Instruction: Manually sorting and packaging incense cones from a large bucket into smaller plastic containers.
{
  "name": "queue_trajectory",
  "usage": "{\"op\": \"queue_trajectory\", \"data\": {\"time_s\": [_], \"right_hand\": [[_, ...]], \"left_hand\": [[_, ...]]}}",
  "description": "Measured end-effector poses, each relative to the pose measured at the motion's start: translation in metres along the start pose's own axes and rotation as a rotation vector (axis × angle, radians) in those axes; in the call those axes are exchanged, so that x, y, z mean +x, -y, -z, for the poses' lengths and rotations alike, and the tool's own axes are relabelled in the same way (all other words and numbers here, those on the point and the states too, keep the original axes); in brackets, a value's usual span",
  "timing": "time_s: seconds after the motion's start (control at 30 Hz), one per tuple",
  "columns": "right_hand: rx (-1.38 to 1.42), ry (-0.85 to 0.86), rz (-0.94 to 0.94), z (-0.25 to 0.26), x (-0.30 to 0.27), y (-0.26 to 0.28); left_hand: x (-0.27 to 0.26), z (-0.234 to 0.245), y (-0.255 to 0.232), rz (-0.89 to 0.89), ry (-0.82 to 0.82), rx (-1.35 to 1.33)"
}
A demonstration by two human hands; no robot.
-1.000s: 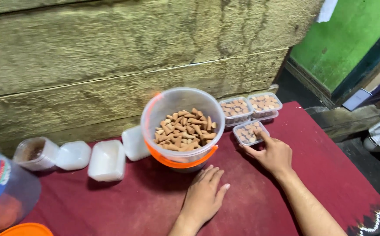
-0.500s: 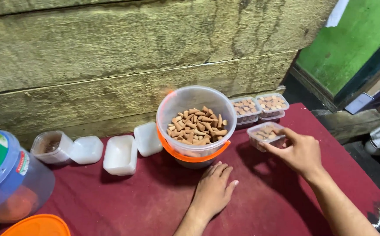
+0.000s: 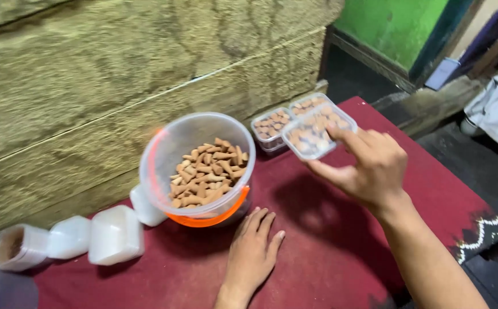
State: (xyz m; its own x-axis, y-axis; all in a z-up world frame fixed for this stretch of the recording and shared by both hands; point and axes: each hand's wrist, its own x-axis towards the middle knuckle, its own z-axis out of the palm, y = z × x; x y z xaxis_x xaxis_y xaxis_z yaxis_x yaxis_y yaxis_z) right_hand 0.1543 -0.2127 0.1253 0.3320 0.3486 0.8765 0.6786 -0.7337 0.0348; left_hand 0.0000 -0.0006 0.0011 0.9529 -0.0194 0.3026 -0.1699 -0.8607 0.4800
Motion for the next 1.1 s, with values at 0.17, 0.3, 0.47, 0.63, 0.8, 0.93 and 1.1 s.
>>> {"op": "queue_trajectory", "data": {"time_s": [0.17,0.3,0.47,0.63,0.8,0.93,1.1], "right_hand": [[0.016,-0.036,-0.129,-0.055,-0.003,-0.030],[0.103,-0.064,-0.120,-0.090,-0.001,-0.046],[0.095,-0.044,-0.150,-0.123,0.000,-0.060],[0.127,-0.008,-0.225,-0.148,-0.004,-0.068],[0.104,-0.011,-0.231,-0.159,-0.010,-0.076],[0.116,-0.018,-0.245,-0.161,-0.015,-0.081],[0.107,0.016,-0.256,-0.164,-0.017,-0.080]], "left_hand": [[0.000,-0.001,-0.001,0.009,0.027,0.022],[0.000,-0.005,0.000,-0.036,-0.042,0.065],[-0.002,-0.018,0.011,-0.061,-0.102,0.125],[-0.003,-0.029,0.023,-0.045,-0.121,0.140],[-0.005,-0.032,0.020,0.077,-0.068,0.166],[-0.007,-0.033,0.020,0.047,-0.115,0.189],[-0.007,-0.031,0.021,0.045,-0.079,0.179]]}}
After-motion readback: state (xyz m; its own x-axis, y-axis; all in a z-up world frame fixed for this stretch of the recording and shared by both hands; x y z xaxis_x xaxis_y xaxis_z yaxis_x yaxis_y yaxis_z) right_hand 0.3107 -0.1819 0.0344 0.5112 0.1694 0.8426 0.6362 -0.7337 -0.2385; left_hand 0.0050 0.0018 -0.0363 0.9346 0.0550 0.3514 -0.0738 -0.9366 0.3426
